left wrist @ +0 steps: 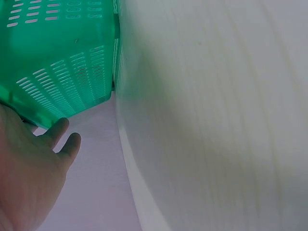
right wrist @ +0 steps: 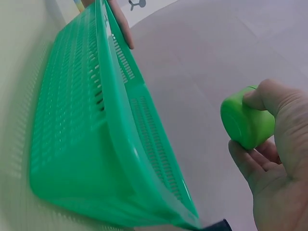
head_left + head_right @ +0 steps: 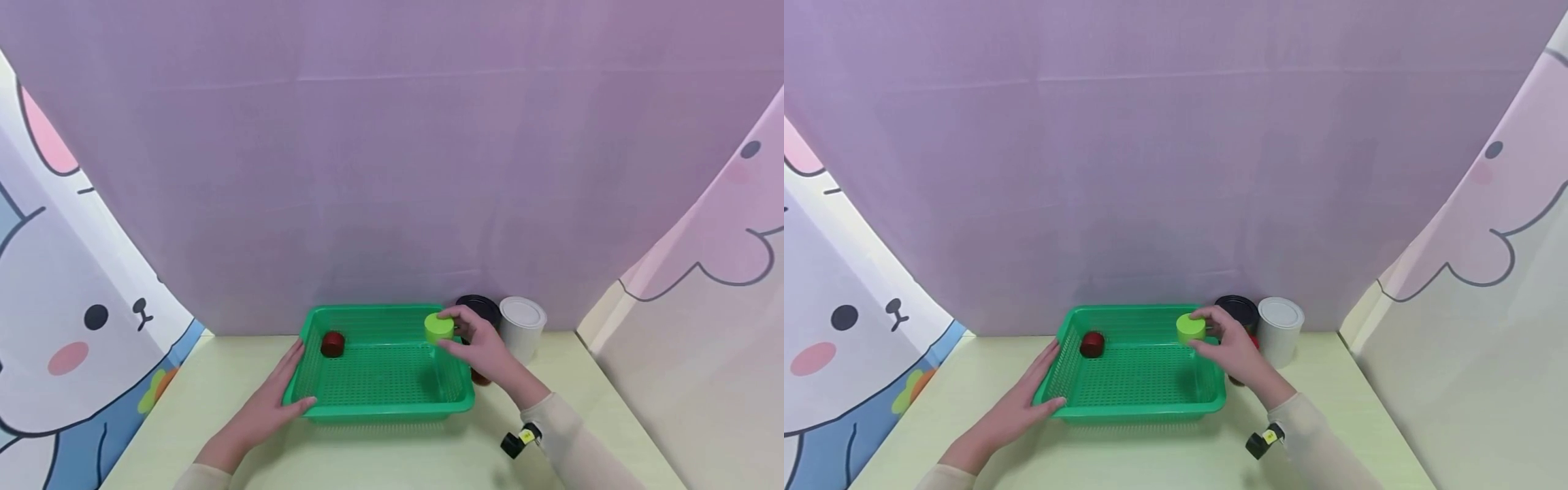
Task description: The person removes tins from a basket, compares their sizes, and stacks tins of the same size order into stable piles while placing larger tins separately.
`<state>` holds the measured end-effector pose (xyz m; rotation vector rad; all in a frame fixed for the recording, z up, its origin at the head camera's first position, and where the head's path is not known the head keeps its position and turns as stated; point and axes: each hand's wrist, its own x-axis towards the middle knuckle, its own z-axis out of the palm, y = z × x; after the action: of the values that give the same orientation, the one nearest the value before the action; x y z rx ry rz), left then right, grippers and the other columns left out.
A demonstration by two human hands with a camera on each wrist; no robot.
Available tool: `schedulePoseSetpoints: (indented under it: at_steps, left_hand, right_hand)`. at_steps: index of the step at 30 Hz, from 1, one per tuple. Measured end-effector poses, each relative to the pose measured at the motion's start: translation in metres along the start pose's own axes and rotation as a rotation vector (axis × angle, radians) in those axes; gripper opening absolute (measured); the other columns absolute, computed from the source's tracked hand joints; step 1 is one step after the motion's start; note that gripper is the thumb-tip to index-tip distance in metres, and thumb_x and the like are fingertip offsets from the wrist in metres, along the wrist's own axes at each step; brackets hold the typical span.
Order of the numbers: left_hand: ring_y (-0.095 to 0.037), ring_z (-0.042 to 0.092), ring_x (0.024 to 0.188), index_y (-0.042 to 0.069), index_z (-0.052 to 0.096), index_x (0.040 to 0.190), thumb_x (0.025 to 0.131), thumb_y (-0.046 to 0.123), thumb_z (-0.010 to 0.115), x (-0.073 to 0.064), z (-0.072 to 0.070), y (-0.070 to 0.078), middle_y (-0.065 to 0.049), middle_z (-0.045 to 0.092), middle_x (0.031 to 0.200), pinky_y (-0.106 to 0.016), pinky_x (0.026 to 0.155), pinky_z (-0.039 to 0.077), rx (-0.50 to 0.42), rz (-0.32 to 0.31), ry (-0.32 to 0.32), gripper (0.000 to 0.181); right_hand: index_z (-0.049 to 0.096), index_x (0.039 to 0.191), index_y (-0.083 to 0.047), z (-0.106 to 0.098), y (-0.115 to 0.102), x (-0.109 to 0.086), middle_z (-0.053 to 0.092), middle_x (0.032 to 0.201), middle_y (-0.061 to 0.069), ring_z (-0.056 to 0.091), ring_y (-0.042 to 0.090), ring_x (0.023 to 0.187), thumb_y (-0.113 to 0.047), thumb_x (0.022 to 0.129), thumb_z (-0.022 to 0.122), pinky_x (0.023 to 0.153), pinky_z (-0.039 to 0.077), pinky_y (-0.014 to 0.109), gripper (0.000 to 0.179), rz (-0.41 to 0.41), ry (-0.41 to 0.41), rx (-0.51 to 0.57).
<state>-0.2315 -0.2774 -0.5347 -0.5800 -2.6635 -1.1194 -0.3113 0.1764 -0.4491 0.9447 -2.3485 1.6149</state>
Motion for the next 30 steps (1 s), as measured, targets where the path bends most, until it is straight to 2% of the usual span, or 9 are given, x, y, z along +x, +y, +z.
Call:
schedulePoseSetpoints:
  at_steps: [12, 23, 30]
  left_hand:
    - [-0.053, 0.018, 0.165, 0.012, 0.015, 0.179, 0.103, 0.033, 0.079, 0.000, 0.000, 0.001, -0.014, 0.010, 0.186, -0.083, 0.117, 0.030, -0.011, -0.002, -0.001, 0.101]
    - [-0.052, 0.018, 0.165, 0.013, 0.016, 0.179, 0.103, 0.033, 0.079, 0.001, -0.001, 0.002, -0.011, 0.009, 0.186, -0.083, 0.117, 0.031, -0.008, -0.001, -0.004, 0.101]
    - [-0.052, 0.018, 0.165, 0.013, 0.016, 0.179, 0.103, 0.032, 0.080, 0.001, 0.000, -0.001, -0.011, 0.010, 0.186, -0.081, 0.118, 0.031, -0.012, 0.001, -0.002, 0.102]
  right_hand:
    - [0.062, 0.143, -0.007, -0.025, 0.011, -0.022, 0.069, 0.135, 0.015, 0.071, 0.025, 0.118, 0.000, 0.099, 0.082, 0.100, 0.059, 0.030, 0.049, 0.048, 0.037, -0.012]
    - [0.061, 0.141, 0.002, -0.039, 0.023, -0.039, 0.071, 0.135, 0.025, 0.069, 0.009, 0.119, 0.010, 0.095, 0.080, 0.101, 0.055, 0.019, 0.050, 0.006, 0.116, -0.007]
    - [0.064, 0.138, 0.000, -0.046, 0.033, -0.048, 0.073, 0.131, 0.021, 0.069, 0.006, 0.114, 0.006, 0.095, 0.084, 0.098, 0.055, 0.018, 0.047, 0.020, 0.199, -0.057]
